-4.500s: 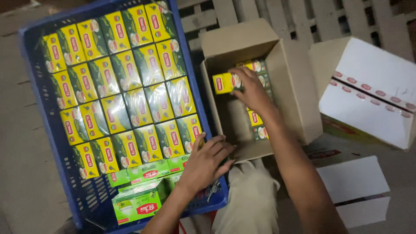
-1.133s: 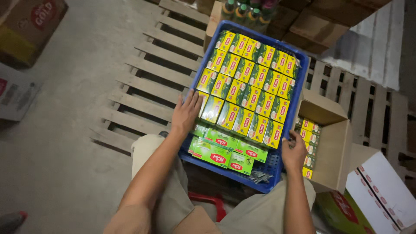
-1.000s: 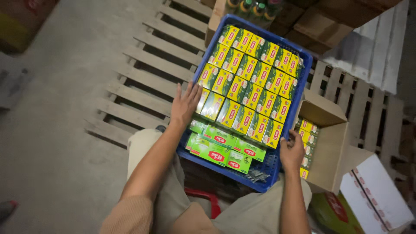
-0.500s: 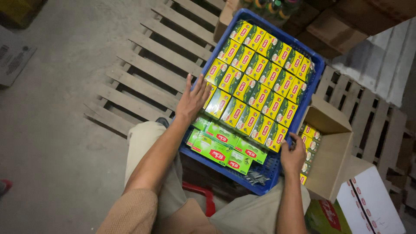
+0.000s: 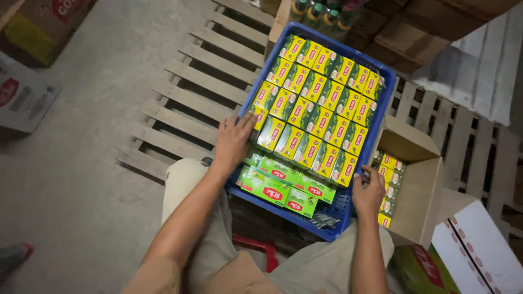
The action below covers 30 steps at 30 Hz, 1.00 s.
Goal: The person sits on a low stool and transfers small yellow and green product boxes from a blue plastic crate into a cardboard box. They pick up the boxes one by one and place them neatly in rows inside the cardboard box.
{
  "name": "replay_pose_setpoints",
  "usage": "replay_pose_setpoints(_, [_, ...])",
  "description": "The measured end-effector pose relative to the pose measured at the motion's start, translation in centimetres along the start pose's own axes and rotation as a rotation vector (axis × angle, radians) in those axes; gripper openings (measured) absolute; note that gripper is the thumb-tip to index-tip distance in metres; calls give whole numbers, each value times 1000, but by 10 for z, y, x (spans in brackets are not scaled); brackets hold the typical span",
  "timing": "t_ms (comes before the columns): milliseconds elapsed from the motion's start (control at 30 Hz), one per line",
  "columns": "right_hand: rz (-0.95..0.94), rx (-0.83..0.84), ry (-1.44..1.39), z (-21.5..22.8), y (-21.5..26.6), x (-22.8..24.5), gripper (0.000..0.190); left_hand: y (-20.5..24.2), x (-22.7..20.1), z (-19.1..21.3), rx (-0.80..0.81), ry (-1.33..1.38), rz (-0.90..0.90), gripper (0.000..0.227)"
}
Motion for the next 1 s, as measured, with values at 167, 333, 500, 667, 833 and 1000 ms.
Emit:
replay_pose_setpoints(167, [-8,-24,34,13,9,-6,38,7,15,17,-82,577,127,89])
replay_pose_setpoints(333, [-15,-79,17,26,10,-41,40,6,13,26,-124,992,223,82])
replay_pose_setpoints(500, [-16,43,-33,46,25,-23,41,7,-13,2,-18,1462,273,78])
replay_pose_setpoints(667, [-29,62,-113,60,34,-14,37,19,-60,18,96,1531,256,83])
replay_pose_setpoints(833, [-15,97,-180,67,39,-4,32,38,-103,-12,266,1581,183,88])
replay_pose_setpoints(1000, [0,215,-210,58,39,-5,30,49,-157,-21,494,1661,173,85])
Point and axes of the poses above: each hand's wrist, its own y-axis away from the middle knuckle, its own z-axis out of the back of the hand, x = y × z, the point moved 4 cm from there along -y, towards the middle knuckle, and after that the axes turned 13 degrees about -y, right-handed, at the moved point
